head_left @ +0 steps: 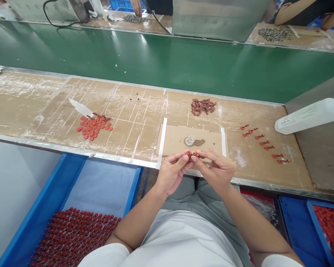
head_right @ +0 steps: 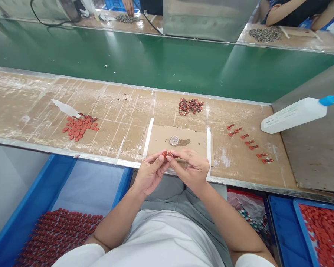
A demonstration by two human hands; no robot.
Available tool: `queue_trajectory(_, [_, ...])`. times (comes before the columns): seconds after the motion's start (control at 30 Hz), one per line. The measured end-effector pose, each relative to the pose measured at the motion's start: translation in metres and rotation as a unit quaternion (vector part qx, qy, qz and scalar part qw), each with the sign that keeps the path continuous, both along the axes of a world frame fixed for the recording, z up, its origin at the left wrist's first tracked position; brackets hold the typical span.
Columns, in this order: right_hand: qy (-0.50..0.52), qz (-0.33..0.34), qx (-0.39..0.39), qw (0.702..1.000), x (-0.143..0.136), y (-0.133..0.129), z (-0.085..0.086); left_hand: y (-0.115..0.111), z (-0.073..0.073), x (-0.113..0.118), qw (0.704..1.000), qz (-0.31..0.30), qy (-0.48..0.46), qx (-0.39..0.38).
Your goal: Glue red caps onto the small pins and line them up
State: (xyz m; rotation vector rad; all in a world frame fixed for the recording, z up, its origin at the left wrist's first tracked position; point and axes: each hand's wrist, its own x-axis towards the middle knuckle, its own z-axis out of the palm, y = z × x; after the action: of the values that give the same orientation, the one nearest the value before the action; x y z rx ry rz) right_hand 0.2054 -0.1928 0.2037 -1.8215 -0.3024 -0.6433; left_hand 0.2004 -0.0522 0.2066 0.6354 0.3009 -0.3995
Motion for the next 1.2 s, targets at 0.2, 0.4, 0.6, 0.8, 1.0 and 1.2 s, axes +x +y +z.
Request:
queue_trajectory(0.2, [-0.002,0.011,0.016,1.0,0.001,-0.002,-0.002,-0.001,0.0,0.001,1.0,-0.005,-0.006,-0.008])
queue_trajectory(0.4, [-0.011,0.018,0.016,1.0,0.003,-0.003,-0.001,-0.003,-0.001,0.003,1.0,0.011,-0.013,-0.019])
queue_trajectory(0.6, [-0.029,0.012,-0.009,0.999,0.005,-0.005,-0.001,-0.007,-0.003,0.003,0.999,0.028,0.006,-0.029])
queue_trajectory(0.8, [-0.049,-0.006,-0.021,0.999,0.005,-0.008,-0.002,-0.008,0.0,0.0,1.0,0.019,-0.009,-0.017])
queue_trajectory(1.0, [0.042,-0.021,0.055,0.997,0.002,-0.01,-0.001,-0.009,0.002,-0.001,1.0,-0.001,-0.021,0.002])
queue_trajectory(1.2, [0.128,-0.013,0.117,0.985,0.002,-0.01,0.001,-0.012,0.0,-0.001,1.0,0.009,-0.013,0.012])
